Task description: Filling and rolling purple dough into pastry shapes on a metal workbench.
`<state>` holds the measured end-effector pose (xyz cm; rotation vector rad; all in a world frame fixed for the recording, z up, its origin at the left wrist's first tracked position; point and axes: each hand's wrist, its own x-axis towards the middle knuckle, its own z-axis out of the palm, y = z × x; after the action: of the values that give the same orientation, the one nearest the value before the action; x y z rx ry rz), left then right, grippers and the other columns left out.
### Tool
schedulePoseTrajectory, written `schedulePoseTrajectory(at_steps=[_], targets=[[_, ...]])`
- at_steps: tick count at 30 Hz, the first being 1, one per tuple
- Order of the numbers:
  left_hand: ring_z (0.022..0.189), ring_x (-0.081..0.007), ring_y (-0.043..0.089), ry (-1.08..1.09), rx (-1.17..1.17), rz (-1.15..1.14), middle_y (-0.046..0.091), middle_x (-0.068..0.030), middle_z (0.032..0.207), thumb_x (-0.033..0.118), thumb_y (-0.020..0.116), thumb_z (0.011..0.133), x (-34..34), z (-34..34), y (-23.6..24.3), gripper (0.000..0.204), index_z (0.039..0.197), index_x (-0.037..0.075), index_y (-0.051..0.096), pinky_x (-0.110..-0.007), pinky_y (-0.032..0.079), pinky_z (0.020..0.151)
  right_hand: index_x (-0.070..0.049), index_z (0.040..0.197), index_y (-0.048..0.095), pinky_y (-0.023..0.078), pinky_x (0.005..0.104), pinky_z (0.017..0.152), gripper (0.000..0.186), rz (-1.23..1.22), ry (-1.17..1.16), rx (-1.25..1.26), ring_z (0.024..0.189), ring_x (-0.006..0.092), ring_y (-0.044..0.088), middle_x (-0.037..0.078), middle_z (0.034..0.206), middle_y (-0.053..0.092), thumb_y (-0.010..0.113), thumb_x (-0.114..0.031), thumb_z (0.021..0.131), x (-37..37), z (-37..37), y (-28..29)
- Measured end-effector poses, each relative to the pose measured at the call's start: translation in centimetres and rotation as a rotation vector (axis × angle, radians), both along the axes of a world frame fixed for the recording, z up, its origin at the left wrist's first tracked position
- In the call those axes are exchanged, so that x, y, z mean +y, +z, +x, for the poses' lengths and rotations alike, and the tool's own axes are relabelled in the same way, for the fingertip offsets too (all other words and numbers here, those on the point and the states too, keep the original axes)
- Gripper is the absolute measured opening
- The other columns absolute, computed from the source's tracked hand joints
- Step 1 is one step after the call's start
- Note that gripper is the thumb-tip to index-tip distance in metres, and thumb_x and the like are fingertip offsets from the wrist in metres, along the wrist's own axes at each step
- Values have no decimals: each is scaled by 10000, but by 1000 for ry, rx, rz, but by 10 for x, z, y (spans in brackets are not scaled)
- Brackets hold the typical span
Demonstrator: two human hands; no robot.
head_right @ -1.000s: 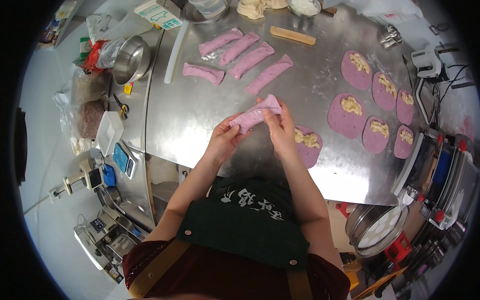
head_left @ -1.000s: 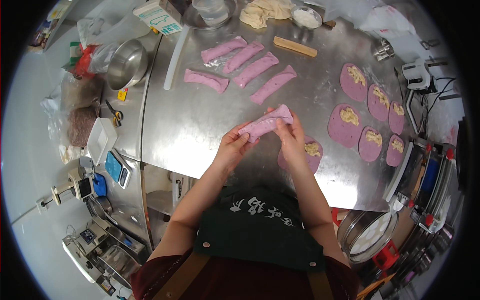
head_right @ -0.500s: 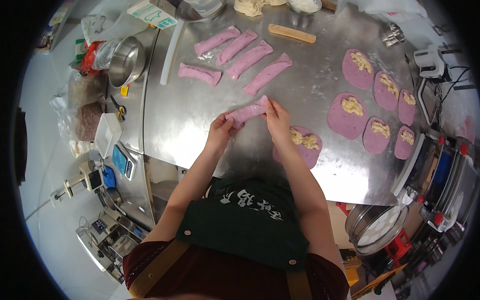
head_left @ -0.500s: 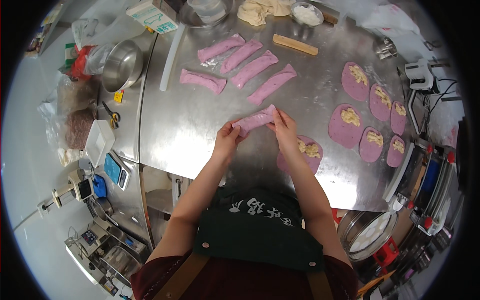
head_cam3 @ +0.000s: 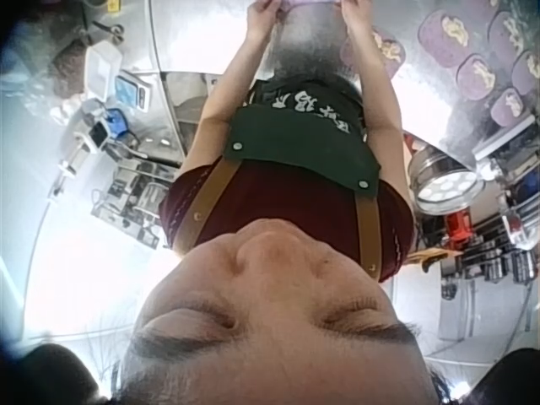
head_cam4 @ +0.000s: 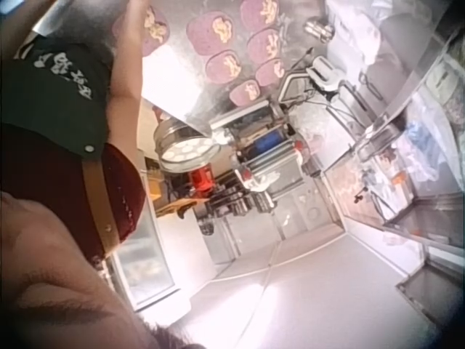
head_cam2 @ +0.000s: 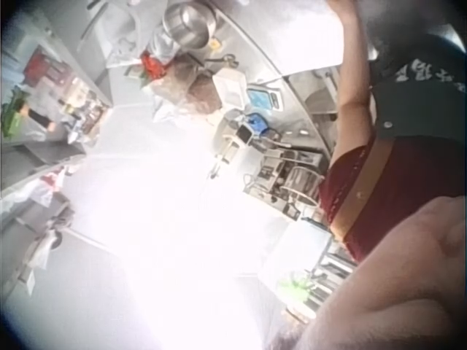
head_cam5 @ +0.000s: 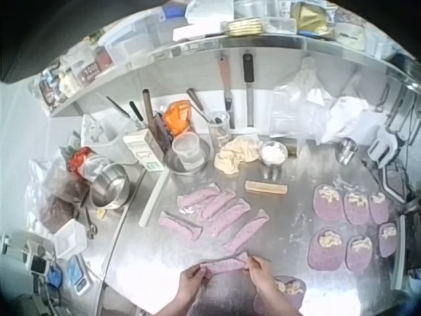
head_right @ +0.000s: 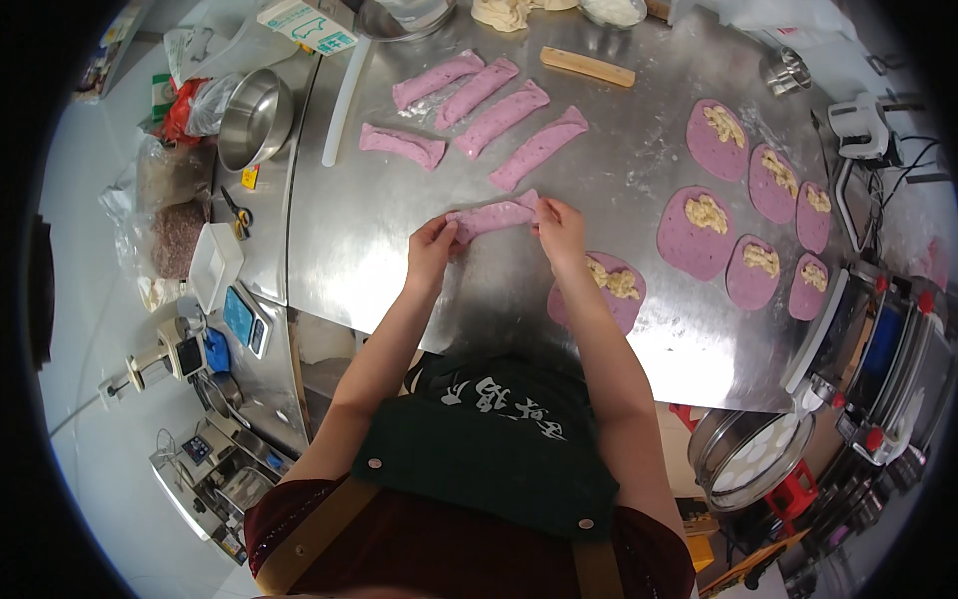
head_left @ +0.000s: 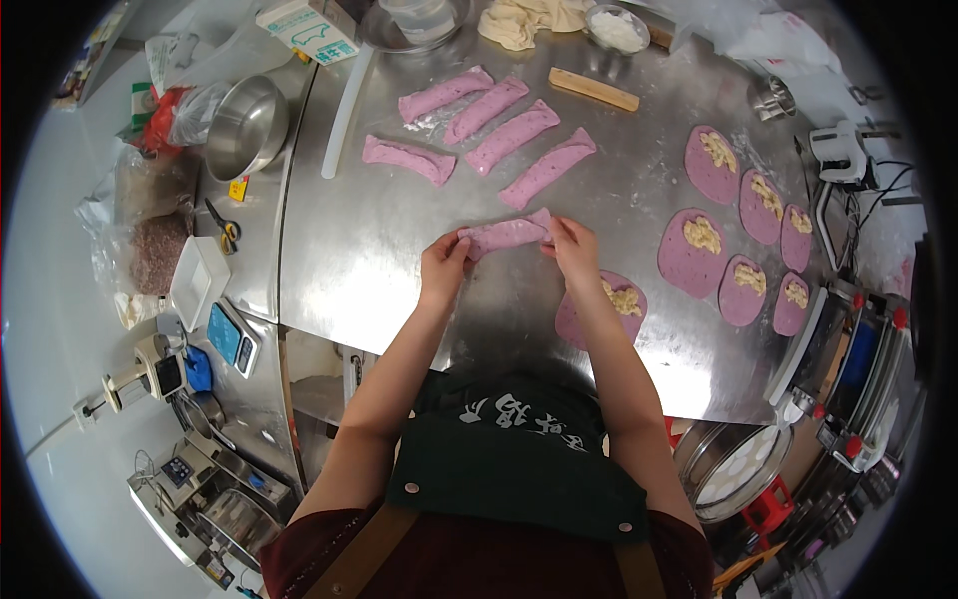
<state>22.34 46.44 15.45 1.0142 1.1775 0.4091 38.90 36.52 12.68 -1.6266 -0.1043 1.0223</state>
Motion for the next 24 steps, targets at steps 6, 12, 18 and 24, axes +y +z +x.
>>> schedulePoseTrajectory(at_steps=[6,12,18,24], targets=[[796,-115,583,67,-27,27,614,-78,928,52,515,906,-2,4,-3,230,1103,-55,567,-235,494,700,43,989,633,465,230,572,275,-31,9,-118,625,100,562,60,780,632,607,-203,870,12,-2,3],[794,-115,581,45,-22,62,611,-74,921,45,509,906,-5,4,-2,226,1103,-47,569,-240,495,706,50,910,663,456,263,577,262,-14,-31,-303,604,110,569,86,697,650,647,-197,823,13,-3,-14],[780,-105,574,53,-12,70,612,-68,915,46,502,910,-5,3,-2,223,1100,-46,572,-232,484,697,-2,895,679,455,293,593,229,-59,17,-481,616,172,597,115,734,653,653,-212,809,20,-3,-1],[794,-110,574,27,4,81,609,-62,909,77,520,908,-5,4,-1,232,1102,-38,577,-241,489,721,-25,853,680,449,307,594,192,-44,-20,-660,625,191,596,103,740,625,652,-209,804,21,-7,-8]])
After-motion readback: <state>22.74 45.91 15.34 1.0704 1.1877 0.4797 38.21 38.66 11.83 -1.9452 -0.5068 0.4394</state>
